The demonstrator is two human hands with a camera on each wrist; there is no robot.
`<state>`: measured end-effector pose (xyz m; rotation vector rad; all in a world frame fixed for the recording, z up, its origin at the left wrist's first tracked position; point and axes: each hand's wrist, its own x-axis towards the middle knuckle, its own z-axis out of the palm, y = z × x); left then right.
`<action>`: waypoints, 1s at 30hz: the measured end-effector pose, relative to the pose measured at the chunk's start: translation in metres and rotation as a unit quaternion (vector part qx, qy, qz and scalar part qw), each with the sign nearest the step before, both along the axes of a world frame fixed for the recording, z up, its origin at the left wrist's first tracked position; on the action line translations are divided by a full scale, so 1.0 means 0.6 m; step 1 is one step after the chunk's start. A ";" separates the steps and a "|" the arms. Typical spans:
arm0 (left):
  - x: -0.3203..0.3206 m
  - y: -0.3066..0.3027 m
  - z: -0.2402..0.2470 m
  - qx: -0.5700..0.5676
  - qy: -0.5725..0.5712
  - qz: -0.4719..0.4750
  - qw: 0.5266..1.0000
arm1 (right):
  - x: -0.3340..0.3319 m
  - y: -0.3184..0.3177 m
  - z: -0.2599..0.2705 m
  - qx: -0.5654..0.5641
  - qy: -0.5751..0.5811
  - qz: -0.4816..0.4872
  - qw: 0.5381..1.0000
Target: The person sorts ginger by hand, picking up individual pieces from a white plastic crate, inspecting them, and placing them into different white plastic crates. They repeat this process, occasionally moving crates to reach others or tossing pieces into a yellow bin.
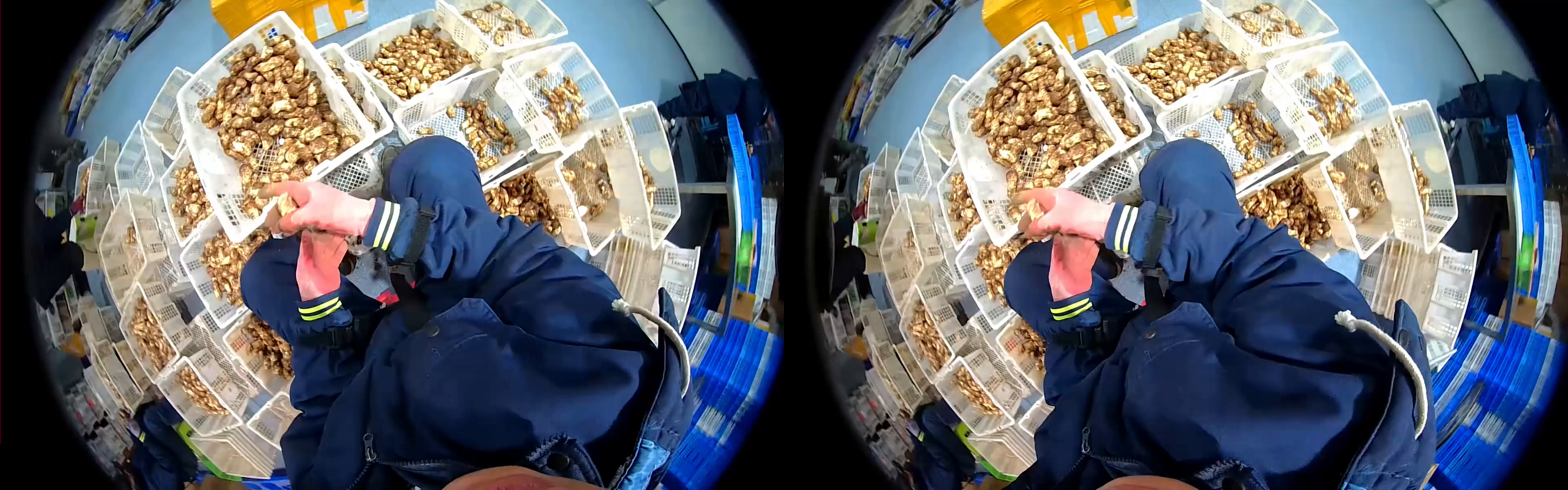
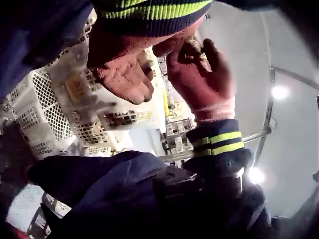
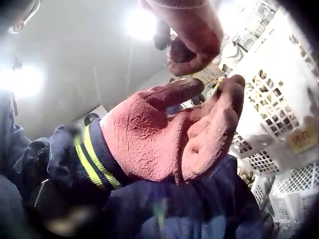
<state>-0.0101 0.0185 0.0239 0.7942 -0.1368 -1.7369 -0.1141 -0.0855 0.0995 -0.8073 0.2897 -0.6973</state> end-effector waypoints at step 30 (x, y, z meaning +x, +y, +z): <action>-0.034 -0.020 -0.031 0.068 -0.031 -0.009 0.997 | -0.164 -0.340 0.082 -0.447 0.534 -0.164 0.699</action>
